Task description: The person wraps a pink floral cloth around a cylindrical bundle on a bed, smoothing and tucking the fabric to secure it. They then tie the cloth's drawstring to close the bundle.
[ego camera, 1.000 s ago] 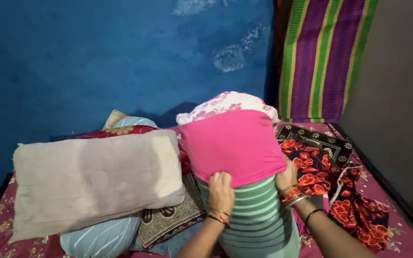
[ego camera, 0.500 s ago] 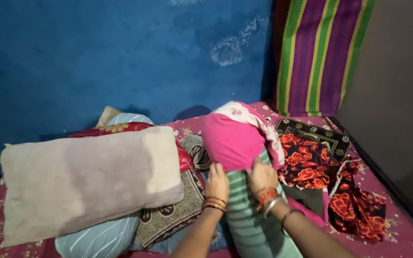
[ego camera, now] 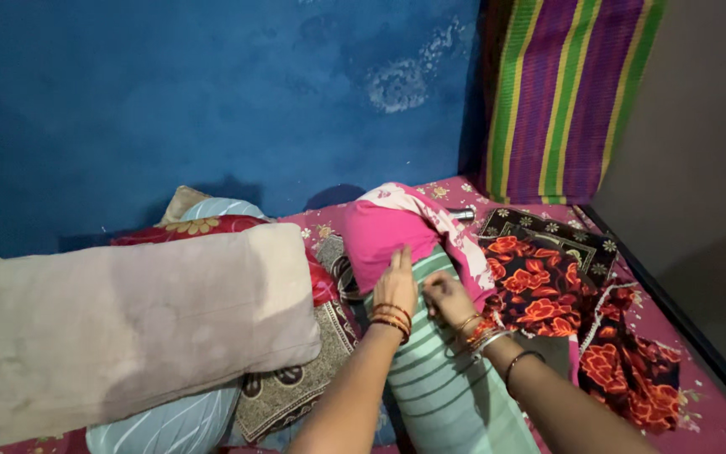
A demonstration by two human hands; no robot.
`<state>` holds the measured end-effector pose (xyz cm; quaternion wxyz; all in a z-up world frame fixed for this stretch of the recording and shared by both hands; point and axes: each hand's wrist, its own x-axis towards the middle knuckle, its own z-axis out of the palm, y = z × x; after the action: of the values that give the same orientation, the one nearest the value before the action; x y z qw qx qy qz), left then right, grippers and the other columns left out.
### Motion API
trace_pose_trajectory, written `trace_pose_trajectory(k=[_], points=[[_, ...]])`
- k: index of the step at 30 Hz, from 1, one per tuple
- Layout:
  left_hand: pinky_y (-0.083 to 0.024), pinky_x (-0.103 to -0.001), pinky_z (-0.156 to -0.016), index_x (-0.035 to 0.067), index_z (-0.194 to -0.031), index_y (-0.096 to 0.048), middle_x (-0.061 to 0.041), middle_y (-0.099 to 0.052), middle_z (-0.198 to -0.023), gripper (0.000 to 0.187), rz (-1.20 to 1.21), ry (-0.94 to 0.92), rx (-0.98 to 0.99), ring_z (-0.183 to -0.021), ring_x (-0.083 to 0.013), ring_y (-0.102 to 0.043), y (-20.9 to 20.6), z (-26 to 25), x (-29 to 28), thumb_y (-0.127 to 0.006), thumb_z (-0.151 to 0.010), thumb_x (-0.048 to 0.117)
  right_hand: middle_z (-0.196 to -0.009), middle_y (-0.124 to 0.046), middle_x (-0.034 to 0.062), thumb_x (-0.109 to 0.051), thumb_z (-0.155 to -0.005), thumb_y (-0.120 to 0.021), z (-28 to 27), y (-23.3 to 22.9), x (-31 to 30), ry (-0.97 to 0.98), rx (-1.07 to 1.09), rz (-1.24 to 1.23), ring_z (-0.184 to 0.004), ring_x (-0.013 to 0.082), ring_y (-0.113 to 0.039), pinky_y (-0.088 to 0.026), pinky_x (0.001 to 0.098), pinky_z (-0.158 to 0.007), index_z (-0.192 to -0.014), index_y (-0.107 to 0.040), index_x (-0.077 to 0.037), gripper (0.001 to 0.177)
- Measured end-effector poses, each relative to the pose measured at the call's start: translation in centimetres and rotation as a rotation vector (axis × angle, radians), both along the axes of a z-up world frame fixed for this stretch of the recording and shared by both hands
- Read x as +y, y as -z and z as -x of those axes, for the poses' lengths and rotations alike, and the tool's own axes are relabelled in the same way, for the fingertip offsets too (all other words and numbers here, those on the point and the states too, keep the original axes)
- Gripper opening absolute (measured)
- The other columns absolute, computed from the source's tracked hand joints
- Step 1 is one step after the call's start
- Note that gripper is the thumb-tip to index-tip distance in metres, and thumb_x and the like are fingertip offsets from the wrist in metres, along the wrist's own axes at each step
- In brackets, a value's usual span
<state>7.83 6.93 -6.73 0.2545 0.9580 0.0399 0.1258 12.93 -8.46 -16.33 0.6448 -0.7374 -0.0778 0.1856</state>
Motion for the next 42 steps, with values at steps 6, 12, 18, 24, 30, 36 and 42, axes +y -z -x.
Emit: trace_pose_trajectory(k=[6,12,18,24,30,36,42], points=[[-0.055,-0.048,-0.089,0.006,-0.120,-0.063,-0.020,-0.075,-0.097,0.021,-0.353,0.048,0.160,-0.114,-0.0374,-0.065,2.7,-4.2,-0.9,-0.055,-0.101,0.010,-0.090,-0.062,0.0053,-0.008,-0.087,-0.068,-4.0,0.9,-0.7,0.556,0.302,-0.350,-0.072,0.0161,-0.059,-0.050,0.0319,-0.062,-0.149,-0.033,-0.025,0.072],[-0.050,-0.045,-0.085,0.006,-0.096,-0.069,-0.012,-0.070,-0.100,0.015,-0.338,0.033,-0.099,-0.108,-0.0325,-0.061,4.4,-2.9,-1.8,-0.056,-0.088,0.011,-0.121,-0.067,0.0110,-0.021,-0.089,-0.063,-12.6,2.9,-4.6,0.339,0.682,-0.618,-0.105,0.0232,-0.066,-0.057,0.0404,-0.085,-0.142,-0.052,-0.007,0.056],[-0.048,-0.045,-0.088,0.006,-0.101,-0.064,-0.012,-0.069,-0.104,0.016,-0.217,-0.013,-0.267,-0.109,-0.0315,-0.060,3.5,-2.7,-0.8,-0.056,-0.087,0.007,-0.137,-0.062,0.0181,-0.001,-0.096,-0.065,-15.4,-11.4,-1.4,0.383,0.256,-0.499,-0.126,0.0272,-0.060,-0.050,0.0361,-0.108,-0.138,-0.059,0.003,0.043],[-0.047,-0.050,-0.088,0.004,-0.105,-0.062,-0.015,-0.070,-0.090,0.023,-0.115,-0.122,-0.030,-0.099,-0.0340,-0.064,3.2,-3.3,0.0,-0.061,-0.083,0.006,-0.148,-0.061,0.0168,0.003,-0.095,-0.054,-16.4,-20.2,4.0,0.034,-0.224,-0.323,-0.132,0.0223,-0.062,-0.051,0.0312,-0.107,-0.142,-0.060,-0.006,0.048],[-0.056,-0.047,-0.083,0.003,-0.113,-0.067,-0.019,-0.072,-0.088,0.070,0.103,-0.148,0.289,-0.087,-0.0352,-0.072,0.3,-2.4,3.2,-0.089,-0.070,0.055,-0.141,-0.058,0.0115,0.011,-0.083,-0.058,-15.8,-7.7,-0.1,0.279,0.164,0.219,-0.110,0.0358,-0.073,-0.063,0.0444,-0.089,-0.142,-0.052,-0.010,0.062],[-0.057,-0.045,-0.081,0.008,-0.103,-0.077,-0.021,-0.074,-0.088,0.057,0.179,-0.115,0.207,-0.084,-0.0345,-0.074,-1.2,-1.8,4.6,-0.097,-0.059,0.040,-0.131,-0.062,0.0142,-0.003,-0.091,-0.054,-12.5,6.2,-6.8,0.641,0.629,-0.235,-0.103,0.0286,-0.071,-0.060,0.0384,-0.080,-0.139,-0.053,-0.006,0.048],[-0.055,-0.046,-0.079,0.007,-0.090,-0.081,-0.020,-0.073,-0.084,0.043,0.164,-0.106,0.244,-0.082,-0.0360,-0.072,-1.3,-1.0,4.8,-0.095,-0.065,0.039,-0.121,-0.065,0.0170,-0.016,-0.099,-0.049,-17.7,0.9,-4.4,0.875,0.405,-0.574,-0.096,0.0214,-0.069,-0.057,0.0324,-0.071,-0.136,-0.053,-0.001,0.040]])
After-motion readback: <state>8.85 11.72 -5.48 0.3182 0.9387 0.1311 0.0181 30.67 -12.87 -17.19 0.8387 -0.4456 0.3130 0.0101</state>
